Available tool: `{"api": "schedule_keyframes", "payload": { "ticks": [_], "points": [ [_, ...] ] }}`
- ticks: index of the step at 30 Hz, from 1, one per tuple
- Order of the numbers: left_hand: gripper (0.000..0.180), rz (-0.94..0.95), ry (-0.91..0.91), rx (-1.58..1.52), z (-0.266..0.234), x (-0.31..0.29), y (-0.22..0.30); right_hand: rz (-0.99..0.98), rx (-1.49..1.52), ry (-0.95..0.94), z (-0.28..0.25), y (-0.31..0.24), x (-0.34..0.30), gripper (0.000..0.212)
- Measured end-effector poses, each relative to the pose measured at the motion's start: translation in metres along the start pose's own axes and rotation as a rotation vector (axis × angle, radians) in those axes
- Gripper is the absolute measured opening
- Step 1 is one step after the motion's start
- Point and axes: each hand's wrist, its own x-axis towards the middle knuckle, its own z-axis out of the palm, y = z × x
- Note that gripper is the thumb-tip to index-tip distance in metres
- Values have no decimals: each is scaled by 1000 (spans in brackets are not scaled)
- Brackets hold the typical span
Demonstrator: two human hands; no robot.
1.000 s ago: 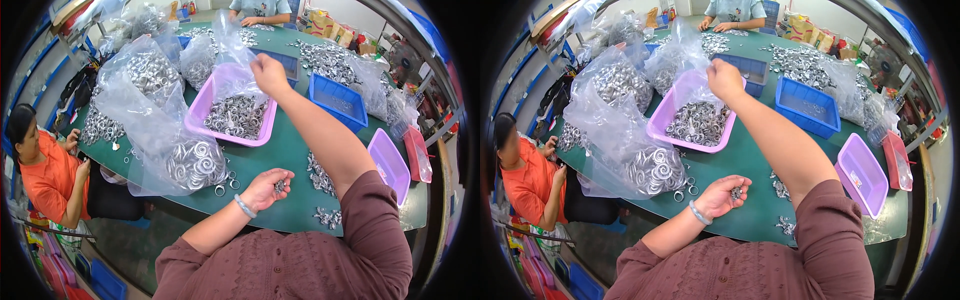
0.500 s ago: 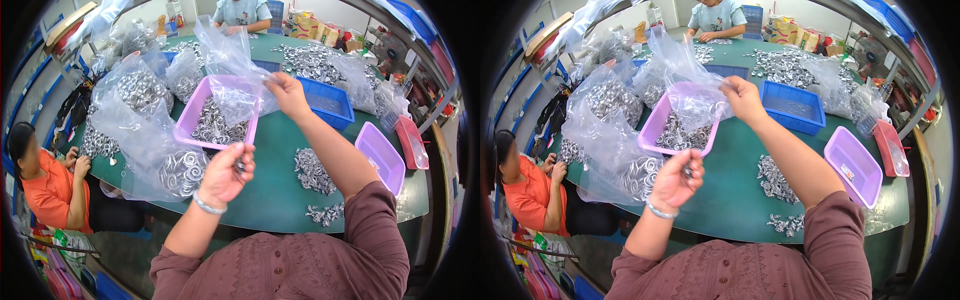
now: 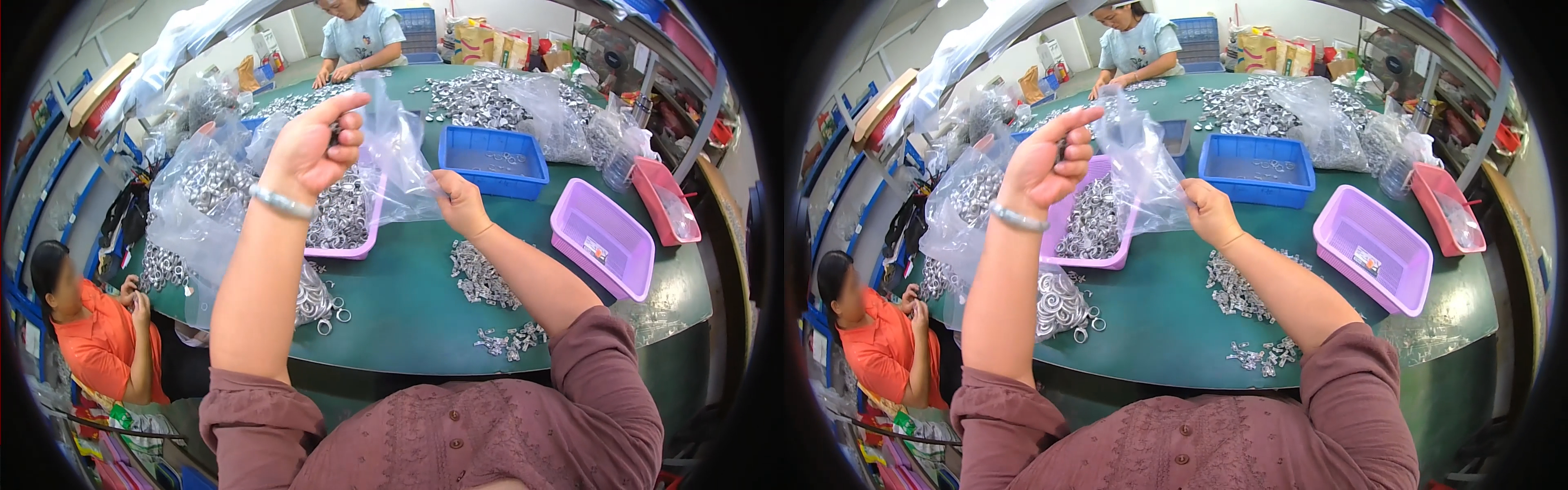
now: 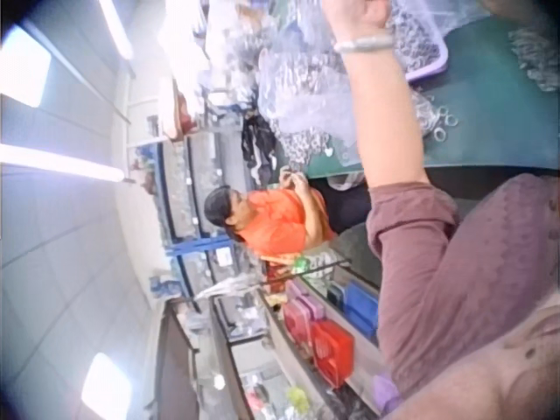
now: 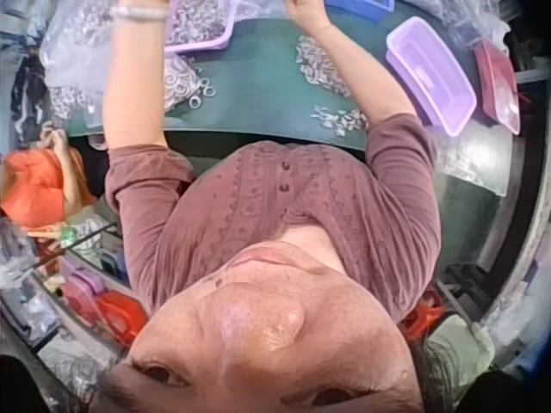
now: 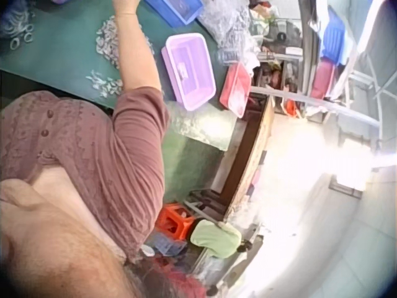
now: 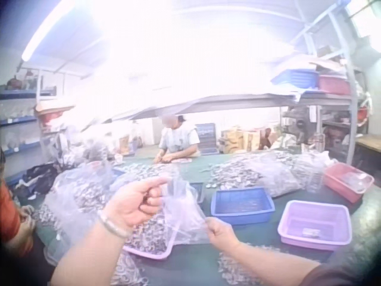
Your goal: The person assembles small metal hardware components by picking up pieces from the table and fitting them together by hand.
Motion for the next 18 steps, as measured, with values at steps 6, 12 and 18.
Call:
{"api": "schedule_keyframes", "payload": {
  "ticks": [6, 12, 18],
  "points": [
    [14, -177, 109, 213, 28, 35, -15, -4, 18, 48, -22, 8, -3, 10],
    [10, -225, 92, 495, 31, 42, -48, 370, 197, 52, -36, 47, -26, 9],
    [6, -379, 229, 622, 14, 48, -65, 600, 538, -147, -30, 56, -30, 24]
  ]
}}
